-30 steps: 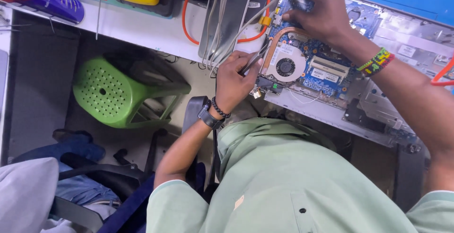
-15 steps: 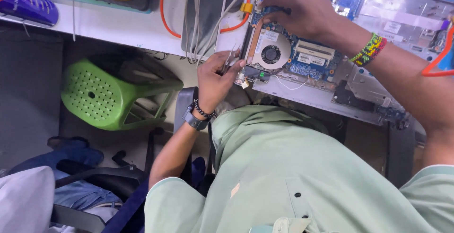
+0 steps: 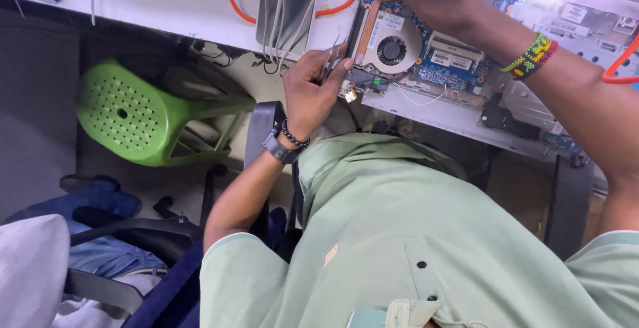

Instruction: The person repairs a disassembled laptop, working on the motherboard with the chassis resting on a board over their lap. They use tweezers and a screwdriver to reposition the board, adjust the cooling fan and heat sink, and reseat small components and connectors.

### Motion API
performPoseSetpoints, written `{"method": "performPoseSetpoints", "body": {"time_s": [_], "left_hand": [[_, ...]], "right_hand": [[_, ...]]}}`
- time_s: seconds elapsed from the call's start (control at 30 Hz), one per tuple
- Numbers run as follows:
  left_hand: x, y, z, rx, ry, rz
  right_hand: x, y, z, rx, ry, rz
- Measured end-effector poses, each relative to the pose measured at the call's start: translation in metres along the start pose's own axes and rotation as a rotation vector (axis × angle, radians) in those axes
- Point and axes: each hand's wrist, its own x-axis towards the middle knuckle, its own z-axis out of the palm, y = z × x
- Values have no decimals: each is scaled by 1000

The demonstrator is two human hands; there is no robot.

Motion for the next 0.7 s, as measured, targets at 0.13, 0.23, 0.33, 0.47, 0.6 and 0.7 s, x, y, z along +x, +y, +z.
{"method": "performPoseSetpoints", "body": {"time_s": [0.13,0.23,0.33,0.47,0.6,0.7], "left_hand": [[1,7,-12,-16,-75,-31],[2,28,-21,-28,-62,0],[-7,47,-27,-103,-63,3],[-26,72,-35,-308,-245,-83],[-46,93,-28,-461,-408,186],[-63,91,-18,-539,-391,281]], "right_hand": [[11,-38,-36,88,81,-170],[-3,-65,-65,69,-1,-113],[-22,-102,-80,128,-7,23],[-38,-165,-85,167,-114,198],[-61,-204,-54,274,-217,248],[-86,-229,-22,442,-166,291]]}}
